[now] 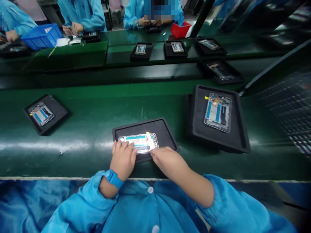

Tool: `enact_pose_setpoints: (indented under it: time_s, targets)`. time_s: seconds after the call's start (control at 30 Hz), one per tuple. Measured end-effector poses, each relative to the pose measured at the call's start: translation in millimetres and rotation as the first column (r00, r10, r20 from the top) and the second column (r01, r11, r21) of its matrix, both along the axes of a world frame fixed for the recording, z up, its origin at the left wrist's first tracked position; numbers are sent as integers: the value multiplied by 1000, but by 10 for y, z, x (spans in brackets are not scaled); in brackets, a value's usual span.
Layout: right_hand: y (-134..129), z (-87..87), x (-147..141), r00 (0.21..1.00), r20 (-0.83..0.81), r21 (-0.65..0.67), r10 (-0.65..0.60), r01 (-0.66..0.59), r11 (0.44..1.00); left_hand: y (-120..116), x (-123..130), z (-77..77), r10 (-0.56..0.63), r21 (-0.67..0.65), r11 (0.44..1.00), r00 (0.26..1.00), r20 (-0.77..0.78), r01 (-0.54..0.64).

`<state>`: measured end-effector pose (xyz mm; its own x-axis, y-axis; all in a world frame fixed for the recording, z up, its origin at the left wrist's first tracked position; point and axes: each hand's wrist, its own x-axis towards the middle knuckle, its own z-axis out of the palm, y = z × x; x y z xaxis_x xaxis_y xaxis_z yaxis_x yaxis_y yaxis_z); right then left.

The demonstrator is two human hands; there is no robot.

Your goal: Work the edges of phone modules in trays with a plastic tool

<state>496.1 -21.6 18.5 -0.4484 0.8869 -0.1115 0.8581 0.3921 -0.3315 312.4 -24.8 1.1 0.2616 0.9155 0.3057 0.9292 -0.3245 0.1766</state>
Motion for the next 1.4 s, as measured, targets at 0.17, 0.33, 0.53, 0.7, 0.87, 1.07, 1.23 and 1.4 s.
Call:
enact_pose_setpoints:
  time_s: [0.17, 0.33, 0.53, 0.7, 0.87, 1.07, 1.23, 1.4]
  targets:
    - [80, 74, -10, 973, -155, -182, -172, 143, 973, 8, 147, -5, -142, -49, 988, 990, 17, 143]
    - [160, 117, 4, 751, -329, -523, -573, 361, 772, 50, 323, -51, -286, -67, 952, 944, 164, 300]
    - [214, 46, 13, 566, -340, -759, -751, 306, 575, 51, 382, -79, -229, 72, 973, 962, 149, 220]
    - [246, -25, 48, 307, -433, -789, -847, 325, 521, 21, 451, -94, -209, 94, 974, 977, 43, 205]
    - [213, -101, 71, 179, -654, -551, -735, 552, 626, 31, 482, -131, -232, -4, 973, 970, -77, 232]
    - [86, -239, 8, 344, -801, -183, -490, 639, 747, 33, 476, -125, -243, -22, 970, 966, -90, 242]
    - [63, -315, 31, 452, -812, -46, -368, 579, 814, 24, 480, -127, -245, -33, 969, 966, -81, 243]
    - [65, -295, 47, 501, -770, -94, -395, 523, 847, 24, 476, -129, -250, -56, 968, 965, -84, 246]
